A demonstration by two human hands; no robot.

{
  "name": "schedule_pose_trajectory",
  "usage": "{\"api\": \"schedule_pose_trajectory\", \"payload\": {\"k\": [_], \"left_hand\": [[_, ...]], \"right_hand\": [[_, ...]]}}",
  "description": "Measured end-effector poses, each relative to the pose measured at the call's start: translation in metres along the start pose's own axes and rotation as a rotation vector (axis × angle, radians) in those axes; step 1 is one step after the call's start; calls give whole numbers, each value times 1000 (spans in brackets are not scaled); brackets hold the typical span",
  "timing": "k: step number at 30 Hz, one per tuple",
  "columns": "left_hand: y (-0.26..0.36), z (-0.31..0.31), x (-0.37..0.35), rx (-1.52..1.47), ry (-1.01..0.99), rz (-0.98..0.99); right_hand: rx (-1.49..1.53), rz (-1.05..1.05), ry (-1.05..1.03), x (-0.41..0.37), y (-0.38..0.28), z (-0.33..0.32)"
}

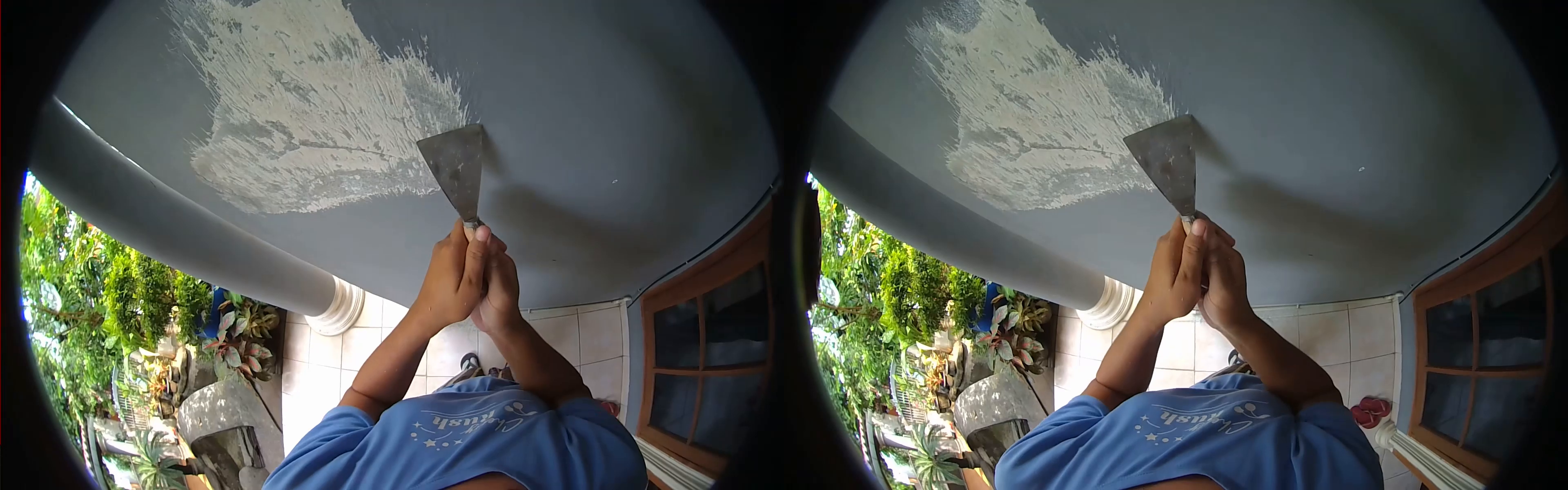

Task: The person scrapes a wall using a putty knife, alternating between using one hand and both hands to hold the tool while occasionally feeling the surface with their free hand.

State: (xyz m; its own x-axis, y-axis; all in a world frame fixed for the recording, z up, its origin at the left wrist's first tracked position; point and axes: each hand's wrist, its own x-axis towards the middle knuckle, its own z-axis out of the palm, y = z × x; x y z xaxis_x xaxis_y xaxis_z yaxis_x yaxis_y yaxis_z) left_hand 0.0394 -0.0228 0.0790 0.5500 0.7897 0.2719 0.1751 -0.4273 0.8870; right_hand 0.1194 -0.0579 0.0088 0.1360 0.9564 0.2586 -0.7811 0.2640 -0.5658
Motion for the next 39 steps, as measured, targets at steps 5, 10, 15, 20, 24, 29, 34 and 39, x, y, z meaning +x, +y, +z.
{"api": "schedule_pose_trajectory", "payload": {"k": [5, 10, 15, 20, 24, 29, 34, 39], "left_hand": [[-33, 7, -28, 1, 46, 10], [-14, 5, 2, 4, 67, 19], [-25, 1, -24, 56, 53, 54], [-20, 5, -6, 34, 28, 31], [-9, 1, -5, -11, -10, 42], [-40, 7, -19, 35, 24, -25], [-18, 4, -7, -10, 11, 23], [-35, 7, -11, 66, 62, 46]], "right_hand": [[46, 112, 8, -24, 22, -17], [7, -8, -5, 3, 13, -14], [46, 109, 89, -19, 19, 0], [-4, 7, 136, -7, 11, 2], [-21, -10, 136, -11, 14, 3], [25, 77, 211, -14, 20, 4], [82, 7, -69, -9, 16, -16], [63, 65, 93, -15, 23, -17]]}}
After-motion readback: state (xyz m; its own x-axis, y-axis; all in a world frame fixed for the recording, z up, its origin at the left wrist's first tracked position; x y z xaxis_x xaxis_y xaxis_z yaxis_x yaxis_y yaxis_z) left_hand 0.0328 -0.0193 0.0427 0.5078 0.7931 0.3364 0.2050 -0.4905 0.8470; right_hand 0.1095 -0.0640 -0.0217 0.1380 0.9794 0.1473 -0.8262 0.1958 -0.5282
